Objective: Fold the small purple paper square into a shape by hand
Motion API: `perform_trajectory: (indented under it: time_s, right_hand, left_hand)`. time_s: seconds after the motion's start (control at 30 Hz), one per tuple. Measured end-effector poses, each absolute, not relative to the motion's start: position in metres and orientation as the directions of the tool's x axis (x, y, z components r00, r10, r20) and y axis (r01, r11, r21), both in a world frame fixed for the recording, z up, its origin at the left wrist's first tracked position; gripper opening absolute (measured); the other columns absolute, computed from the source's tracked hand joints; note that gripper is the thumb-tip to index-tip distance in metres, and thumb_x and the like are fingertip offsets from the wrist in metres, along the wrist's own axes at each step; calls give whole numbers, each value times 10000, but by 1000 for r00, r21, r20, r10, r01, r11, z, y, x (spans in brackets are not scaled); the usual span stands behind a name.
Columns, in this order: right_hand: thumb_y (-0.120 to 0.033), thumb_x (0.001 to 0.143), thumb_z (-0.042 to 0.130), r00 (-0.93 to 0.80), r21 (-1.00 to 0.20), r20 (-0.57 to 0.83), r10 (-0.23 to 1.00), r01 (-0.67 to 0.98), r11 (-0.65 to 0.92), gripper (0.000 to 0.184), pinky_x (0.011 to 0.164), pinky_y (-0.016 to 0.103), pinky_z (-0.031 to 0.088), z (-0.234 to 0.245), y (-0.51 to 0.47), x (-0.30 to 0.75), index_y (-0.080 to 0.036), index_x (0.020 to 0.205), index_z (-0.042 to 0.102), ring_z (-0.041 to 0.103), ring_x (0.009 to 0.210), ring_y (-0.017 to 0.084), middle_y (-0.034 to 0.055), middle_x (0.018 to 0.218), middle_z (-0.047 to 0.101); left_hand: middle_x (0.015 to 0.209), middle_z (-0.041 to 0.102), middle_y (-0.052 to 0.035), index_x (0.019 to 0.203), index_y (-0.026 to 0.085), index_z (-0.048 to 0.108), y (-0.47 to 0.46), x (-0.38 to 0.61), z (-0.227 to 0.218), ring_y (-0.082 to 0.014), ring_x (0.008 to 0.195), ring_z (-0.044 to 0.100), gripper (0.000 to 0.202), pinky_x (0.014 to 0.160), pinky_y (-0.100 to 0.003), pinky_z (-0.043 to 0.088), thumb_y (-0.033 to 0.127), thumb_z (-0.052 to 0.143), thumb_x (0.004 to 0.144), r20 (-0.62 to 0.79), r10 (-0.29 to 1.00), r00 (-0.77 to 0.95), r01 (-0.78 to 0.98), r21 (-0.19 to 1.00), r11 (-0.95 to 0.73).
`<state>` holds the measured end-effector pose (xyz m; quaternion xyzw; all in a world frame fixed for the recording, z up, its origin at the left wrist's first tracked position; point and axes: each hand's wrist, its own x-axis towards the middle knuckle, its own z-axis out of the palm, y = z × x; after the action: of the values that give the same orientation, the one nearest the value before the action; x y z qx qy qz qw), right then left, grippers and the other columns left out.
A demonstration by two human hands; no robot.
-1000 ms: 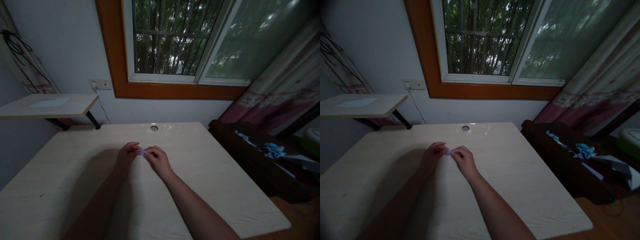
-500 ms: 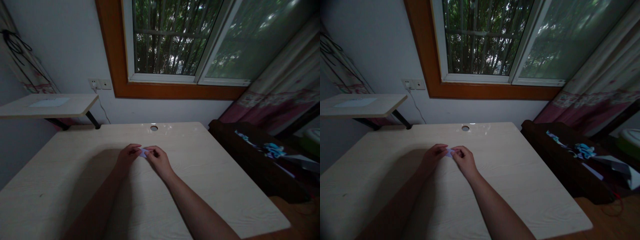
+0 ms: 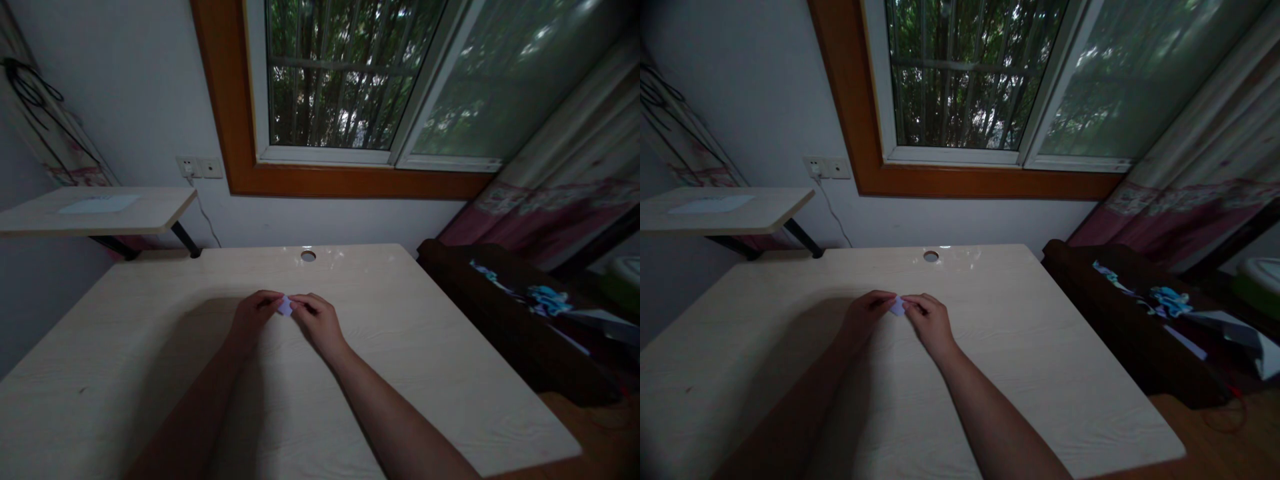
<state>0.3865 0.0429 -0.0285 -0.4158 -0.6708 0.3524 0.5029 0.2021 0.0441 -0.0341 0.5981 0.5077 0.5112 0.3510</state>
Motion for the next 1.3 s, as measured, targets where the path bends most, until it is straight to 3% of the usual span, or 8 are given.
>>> perform_trajectory:
  time_s: [0.47,0.77,1.3]
  right_hand:
    - [-327,866,645,-137,-903,355,925,207,378,203,695,282,476,-30,42,386,-238,1009,758,619,749,173,47,856,704]
    - [-336,849,667,-123,-887,371,920,246,390,144,629,255,420,-30,42,385,-215,844,744,566,681,150,17,754,640]
    - [-280,817,678,-155,-864,392,907,275,421,94,599,260,414,-23,39,385,-215,769,724,542,635,142,10,707,635]
  left_hand:
    - [919,755,-56,924,188,734,42,202,-32,-189,840,704,220,789,-302,563,363,697,796,282,959,-27,244,932,-267]
    - [814,734,-21,994,198,671,42,204,-31,-166,769,700,254,756,-274,554,336,713,785,268,963,-11,224,940,-259]
    - [817,712,-23,1008,198,660,38,206,-28,-162,766,689,270,752,-280,557,313,722,772,291,956,28,179,940,-291]
